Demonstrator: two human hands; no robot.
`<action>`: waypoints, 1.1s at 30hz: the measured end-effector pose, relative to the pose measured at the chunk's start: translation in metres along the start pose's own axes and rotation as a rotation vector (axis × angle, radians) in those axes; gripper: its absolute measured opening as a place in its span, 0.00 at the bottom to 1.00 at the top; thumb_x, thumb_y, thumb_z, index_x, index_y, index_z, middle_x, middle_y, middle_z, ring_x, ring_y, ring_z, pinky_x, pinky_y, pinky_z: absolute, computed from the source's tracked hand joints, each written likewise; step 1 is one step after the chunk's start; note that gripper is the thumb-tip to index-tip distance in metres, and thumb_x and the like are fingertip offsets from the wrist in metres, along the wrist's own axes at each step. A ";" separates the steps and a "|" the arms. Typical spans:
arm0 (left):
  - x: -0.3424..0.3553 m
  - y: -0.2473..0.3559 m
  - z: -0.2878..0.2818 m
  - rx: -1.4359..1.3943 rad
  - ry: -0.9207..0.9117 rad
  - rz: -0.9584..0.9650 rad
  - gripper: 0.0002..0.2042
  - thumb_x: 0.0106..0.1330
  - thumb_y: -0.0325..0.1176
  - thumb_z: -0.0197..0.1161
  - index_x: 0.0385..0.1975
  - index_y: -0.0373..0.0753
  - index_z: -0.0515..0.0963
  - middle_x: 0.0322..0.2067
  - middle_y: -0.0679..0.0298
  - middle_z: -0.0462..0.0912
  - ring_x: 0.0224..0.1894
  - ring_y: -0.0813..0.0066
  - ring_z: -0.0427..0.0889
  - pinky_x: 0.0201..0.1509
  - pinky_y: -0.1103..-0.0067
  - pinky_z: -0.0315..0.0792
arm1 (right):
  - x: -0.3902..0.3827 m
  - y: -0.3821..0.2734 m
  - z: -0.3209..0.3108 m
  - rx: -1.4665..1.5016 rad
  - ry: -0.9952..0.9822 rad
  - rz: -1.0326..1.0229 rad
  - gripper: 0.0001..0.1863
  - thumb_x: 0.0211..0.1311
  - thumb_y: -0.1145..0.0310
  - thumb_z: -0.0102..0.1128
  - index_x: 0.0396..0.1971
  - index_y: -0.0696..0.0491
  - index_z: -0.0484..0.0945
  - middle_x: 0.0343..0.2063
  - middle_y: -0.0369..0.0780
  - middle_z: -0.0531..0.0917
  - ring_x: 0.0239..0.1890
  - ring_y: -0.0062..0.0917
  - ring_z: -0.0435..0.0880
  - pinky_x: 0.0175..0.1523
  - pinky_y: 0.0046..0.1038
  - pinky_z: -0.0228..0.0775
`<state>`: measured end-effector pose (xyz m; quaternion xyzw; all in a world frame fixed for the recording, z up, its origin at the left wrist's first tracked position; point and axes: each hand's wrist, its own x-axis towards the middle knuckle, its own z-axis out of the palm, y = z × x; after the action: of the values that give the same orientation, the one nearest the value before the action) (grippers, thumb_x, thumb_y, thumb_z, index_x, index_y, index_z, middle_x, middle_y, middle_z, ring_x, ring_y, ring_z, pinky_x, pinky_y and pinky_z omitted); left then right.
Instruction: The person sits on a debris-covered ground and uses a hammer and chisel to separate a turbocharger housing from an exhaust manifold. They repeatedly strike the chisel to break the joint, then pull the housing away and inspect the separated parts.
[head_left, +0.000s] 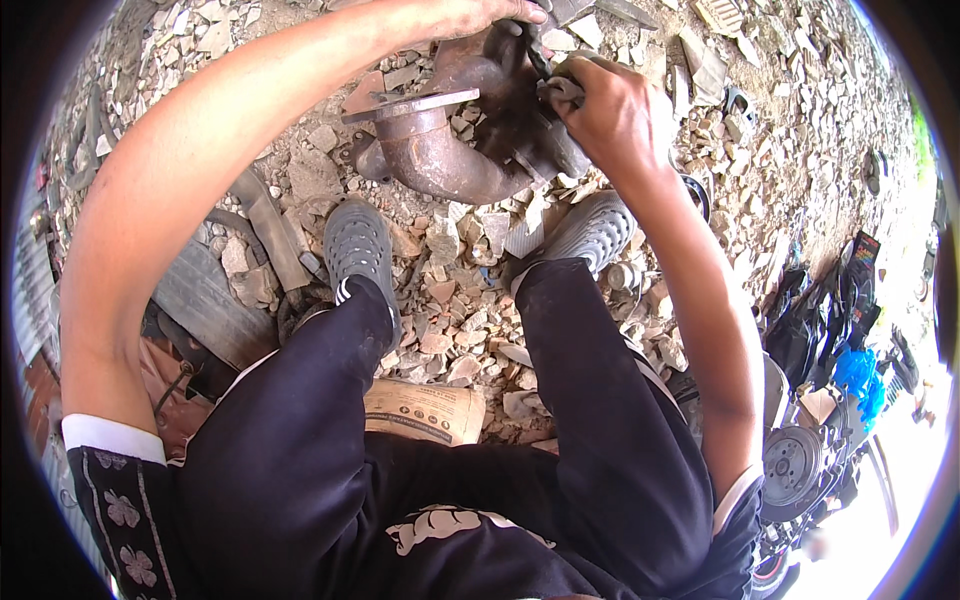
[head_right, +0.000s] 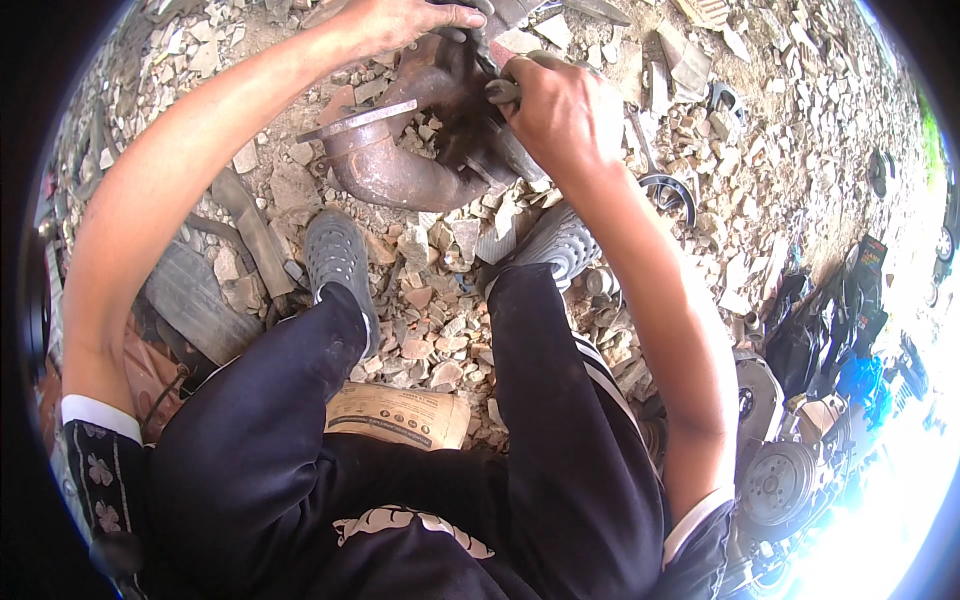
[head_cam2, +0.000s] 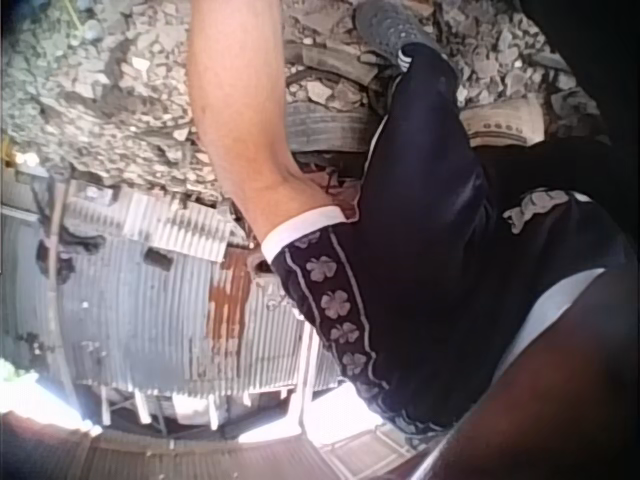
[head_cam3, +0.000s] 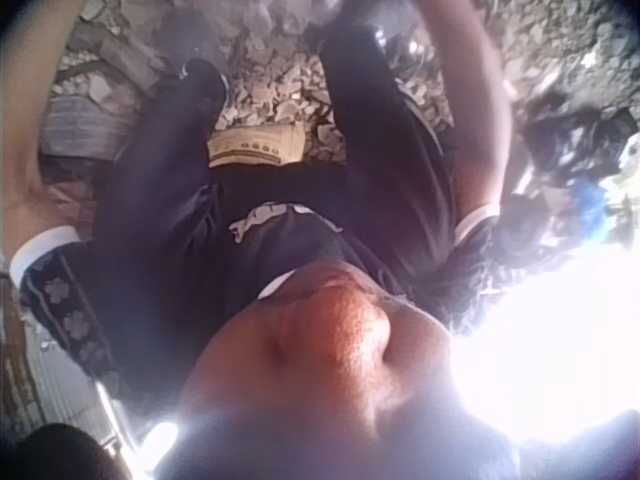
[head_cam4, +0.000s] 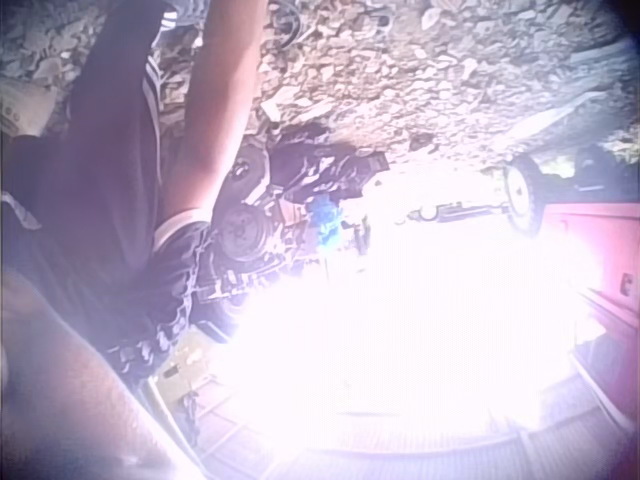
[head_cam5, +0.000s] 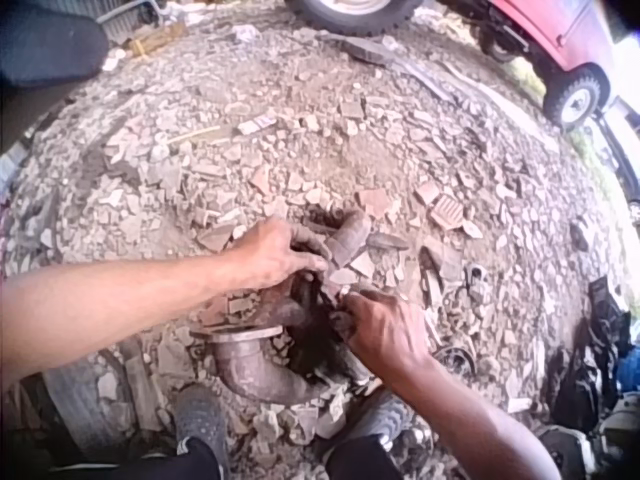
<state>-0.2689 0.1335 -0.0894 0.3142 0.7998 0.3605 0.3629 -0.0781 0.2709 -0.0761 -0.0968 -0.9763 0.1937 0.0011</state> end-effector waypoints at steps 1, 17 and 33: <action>0.000 0.000 0.001 0.017 0.004 0.014 0.13 0.61 0.42 0.76 0.43 0.45 0.90 0.35 0.63 0.91 0.38 0.74 0.87 0.47 0.75 0.79 | -0.003 0.000 -0.002 0.035 0.037 -0.013 0.12 0.56 0.64 0.72 0.41 0.48 0.88 0.34 0.45 0.89 0.36 0.43 0.89 0.43 0.40 0.81; 0.009 -0.008 0.002 -0.050 -0.049 0.040 0.12 0.63 0.39 0.75 0.42 0.43 0.90 0.34 0.63 0.91 0.37 0.77 0.87 0.46 0.77 0.79 | 0.003 -0.003 -0.001 -0.012 -0.014 0.083 0.11 0.56 0.66 0.70 0.39 0.50 0.88 0.31 0.48 0.88 0.38 0.43 0.89 0.46 0.41 0.80; 0.007 -0.007 0.001 0.053 -0.010 0.083 0.13 0.62 0.42 0.75 0.43 0.46 0.90 0.39 0.62 0.92 0.43 0.73 0.87 0.53 0.75 0.78 | 0.011 -0.005 -0.004 -0.106 -0.092 0.132 0.14 0.58 0.61 0.71 0.43 0.48 0.88 0.32 0.48 0.89 0.37 0.44 0.89 0.46 0.42 0.80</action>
<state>-0.2734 0.1355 -0.0980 0.3586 0.7934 0.3525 0.3431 -0.0898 0.2697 -0.0703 -0.1516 -0.9757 0.1459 -0.0614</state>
